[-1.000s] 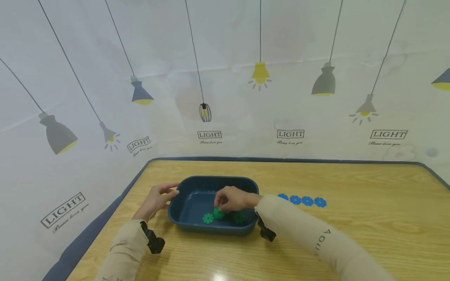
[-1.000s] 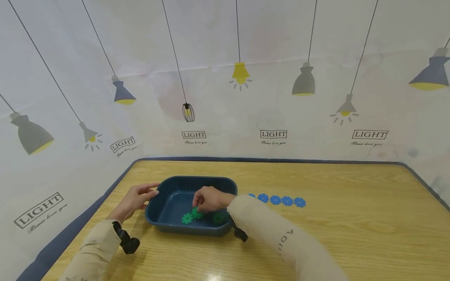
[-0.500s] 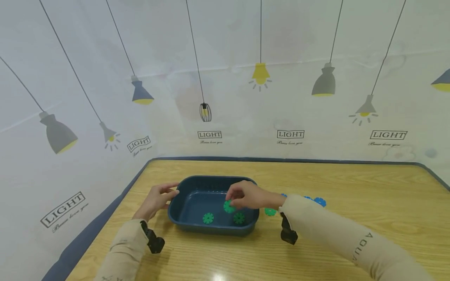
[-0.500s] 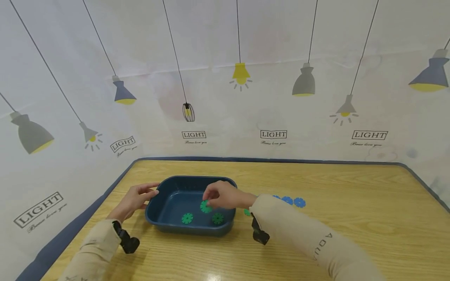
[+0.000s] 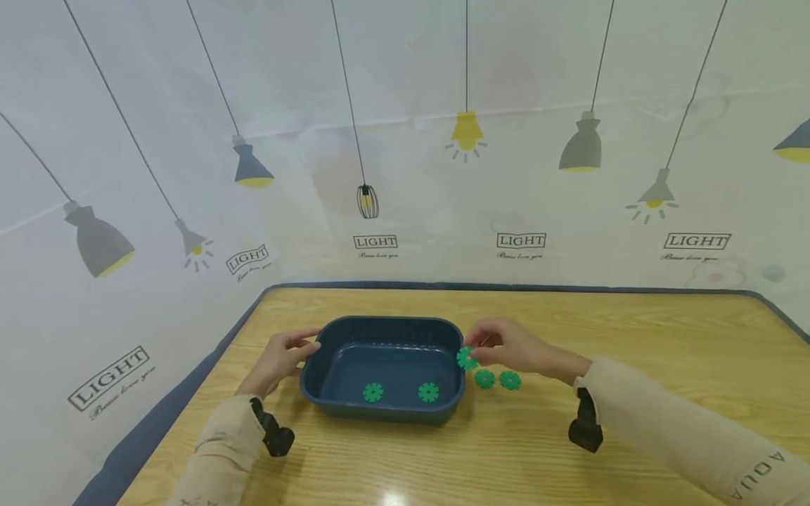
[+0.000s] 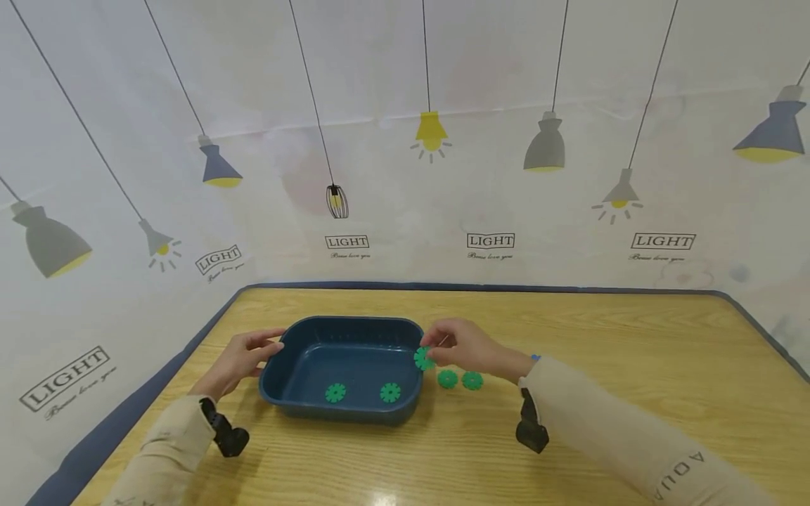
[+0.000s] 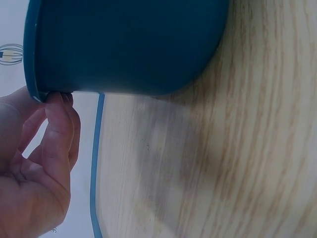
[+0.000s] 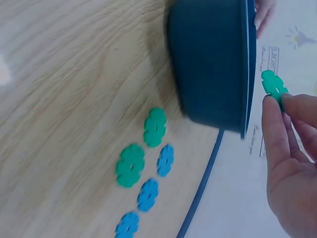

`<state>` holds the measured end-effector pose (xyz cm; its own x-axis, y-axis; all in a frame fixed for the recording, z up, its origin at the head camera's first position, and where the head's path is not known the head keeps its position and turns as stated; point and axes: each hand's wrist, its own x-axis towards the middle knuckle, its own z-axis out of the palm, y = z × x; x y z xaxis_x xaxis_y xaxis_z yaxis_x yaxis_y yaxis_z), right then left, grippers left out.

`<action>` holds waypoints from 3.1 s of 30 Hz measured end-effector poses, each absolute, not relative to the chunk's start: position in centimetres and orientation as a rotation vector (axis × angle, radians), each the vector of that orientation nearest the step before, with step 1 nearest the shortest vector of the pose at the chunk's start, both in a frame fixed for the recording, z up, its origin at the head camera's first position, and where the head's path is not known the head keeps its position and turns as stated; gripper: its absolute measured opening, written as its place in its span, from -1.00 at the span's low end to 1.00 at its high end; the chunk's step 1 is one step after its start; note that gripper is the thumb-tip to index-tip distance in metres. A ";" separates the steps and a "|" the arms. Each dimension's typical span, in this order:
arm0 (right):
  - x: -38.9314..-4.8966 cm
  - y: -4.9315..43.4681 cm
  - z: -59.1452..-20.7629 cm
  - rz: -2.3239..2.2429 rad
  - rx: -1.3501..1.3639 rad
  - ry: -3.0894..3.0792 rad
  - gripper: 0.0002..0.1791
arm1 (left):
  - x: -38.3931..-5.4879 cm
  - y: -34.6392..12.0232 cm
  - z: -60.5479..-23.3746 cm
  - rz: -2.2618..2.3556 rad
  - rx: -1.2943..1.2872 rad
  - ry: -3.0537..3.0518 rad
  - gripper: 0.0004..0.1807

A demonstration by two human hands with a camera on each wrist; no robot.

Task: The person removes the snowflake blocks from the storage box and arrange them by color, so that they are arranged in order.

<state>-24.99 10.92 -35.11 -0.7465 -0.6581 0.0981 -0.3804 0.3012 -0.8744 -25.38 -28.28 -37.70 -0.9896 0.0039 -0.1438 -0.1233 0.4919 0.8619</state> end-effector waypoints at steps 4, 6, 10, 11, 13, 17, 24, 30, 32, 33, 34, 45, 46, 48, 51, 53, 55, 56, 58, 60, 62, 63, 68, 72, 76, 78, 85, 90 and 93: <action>-24.7 12.8 -35.3 -1.448 -0.938 2.298 -0.83 | -25.3 -28.4 -37.6 1.498 -0.116 2.617 -0.56; -24.5 13.6 -35.4 -1.444 -0.933 2.308 -0.82 | -25.3 -28.4 -37.5 1.491 -0.124 2.624 -0.56; -24.3 15.1 -35.7 -1.414 -0.889 2.347 -0.80 | -25.2 -28.5 -37.5 1.488 -0.132 2.622 -0.56; -24.3 15.5 -35.8 -1.406 -0.881 2.358 -0.80 | -25.2 -28.5 -37.5 1.488 -0.135 2.622 -0.55; -24.2 16.2 -36.1 -1.397 -0.856 2.379 -0.80 | -25.2 -28.5 -37.5 1.486 -0.137 2.621 -0.55; -24.2 17.4 -37.0 -1.394 -0.837 2.404 -0.81 | -25.2 -28.5 -37.5 1.484 -0.135 2.620 -0.55; -24.4 18.9 -38.9 -1.338 -0.802 2.485 -0.83 | -25.2 -28.4 -37.5 1.485 -0.134 2.624 -0.56; -24.4 19.8 -40.2 -1.296 -0.760 2.544 -0.86 | -25.3 -28.2 -37.6 1.492 -0.136 2.621 -0.56; -24.4 20.0 -40.6 -1.301 -0.748 2.553 -0.86 | -25.3 -28.1 -37.6 1.487 -0.139 2.623 -0.56; -24.4 20.1 -40.7 -1.299 -0.739 2.561 -0.87 | -25.3 -28.1 -37.6 1.485 -0.138 2.623 -0.56; -24.4 20.2 -40.9 -1.293 -0.736 2.571 -0.87 | -25.3 -28.1 -37.6 1.482 -0.135 2.624 -0.56; -24.2 19.9 -41.5 -1.241 -0.749 2.616 -0.88 | -25.3 -28.1 -37.7 1.478 -0.133 2.624 -0.56; -24.3 19.8 -41.5 -1.241 -0.767 2.611 -0.88 | -25.2 -28.1 -37.6 1.477 -0.136 2.625 -0.56; -24.4 19.8 -41.6 -1.234 -0.781 2.613 -0.89 | -25.2 -28.1 -37.6 1.474 -0.132 2.625 -0.56; -24.5 19.8 -41.7 -1.227 -0.793 2.607 -0.89 | -25.2 -28.2 -37.5 1.478 -0.125 2.627 -0.56; -24.5 19.9 -41.7 -1.219 -0.790 2.604 -0.89 | -25.2 -28.2 -37.5 1.494 -0.098 2.617 -0.56; -24.5 19.9 -41.7 -1.210 -0.789 2.602 -0.88 | -25.1 -28.2 -37.4 1.511 -0.077 2.609 -0.55; -24.5 19.9 -41.8 -1.206 -0.785 2.602 -0.88 | -25.1 -28.2 -37.4 1.521 -0.070 2.603 -0.55; -24.5 19.9 -41.8 -1.193 -0.794 2.611 -0.88 | -25.1 -28.2 -37.4 1.535 -0.049 2.591 -0.55; -24.5 19.9 -41.8 -1.181 -0.796 2.627 -0.90 | -25.1 -28.2 -37.4 1.532 -0.049 2.592 -0.55; -24.5 19.8 -41.8 -1.176 -0.793 2.638 -0.91 | -25.1 -28.2 -37.4 1.529 -0.055 2.594 -0.55; -24.4 19.8 -41.8 -1.174 -0.792 2.642 -0.92 | -25.1 -28.1 -37.4 1.523 -0.056 2.597 -0.55; -24.3 19.6 -41.6 -1.153 -0.781 2.670 -0.93 | -25.0 -28.1 -37.3 1.501 -0.066 2.606 -0.54; -24.2 19.7 -41.5 -1.145 -0.776 2.690 -0.92 | -25.0 -28.1 -37.2 1.501 -0.069 2.602 -0.54; -24.2 20.1 -40.9 -1.202 -0.732 2.668 -0.89 | -25.0 -28.1 -37.2 1.501 -0.067 2.604 -0.55; -24.3 20.2 -40.5 -1.223 -0.717 2.670 -0.89 | -25.0 -28.1 -37.2 1.498 -0.062 2.608 -0.54; -24.6 19.3 -38.7 -1.321 -0.735 2.594 -0.80 | -25.1 -28.2 -37.2 1.494 -0.077 2.605 -0.55; -24.3 17.4 -37.5 -1.435 -0.813 2.447 -0.76 | -25.0 -28.1 -37.1 1.486 -0.082 2.612 -0.55; -24.2 15.8 -37.1 -1.451 -0.864 2.394 -0.79 | -24.9 -28.1 -37.1 1.490 -0.080 2.610 -0.55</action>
<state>-24.25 15.82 -37.09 -0.8058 -0.5806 0.1168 -0.3723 0.3432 -0.8623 -24.94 -28.11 -37.11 -0.9895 0.0207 -0.1432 -0.1129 0.5093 0.8531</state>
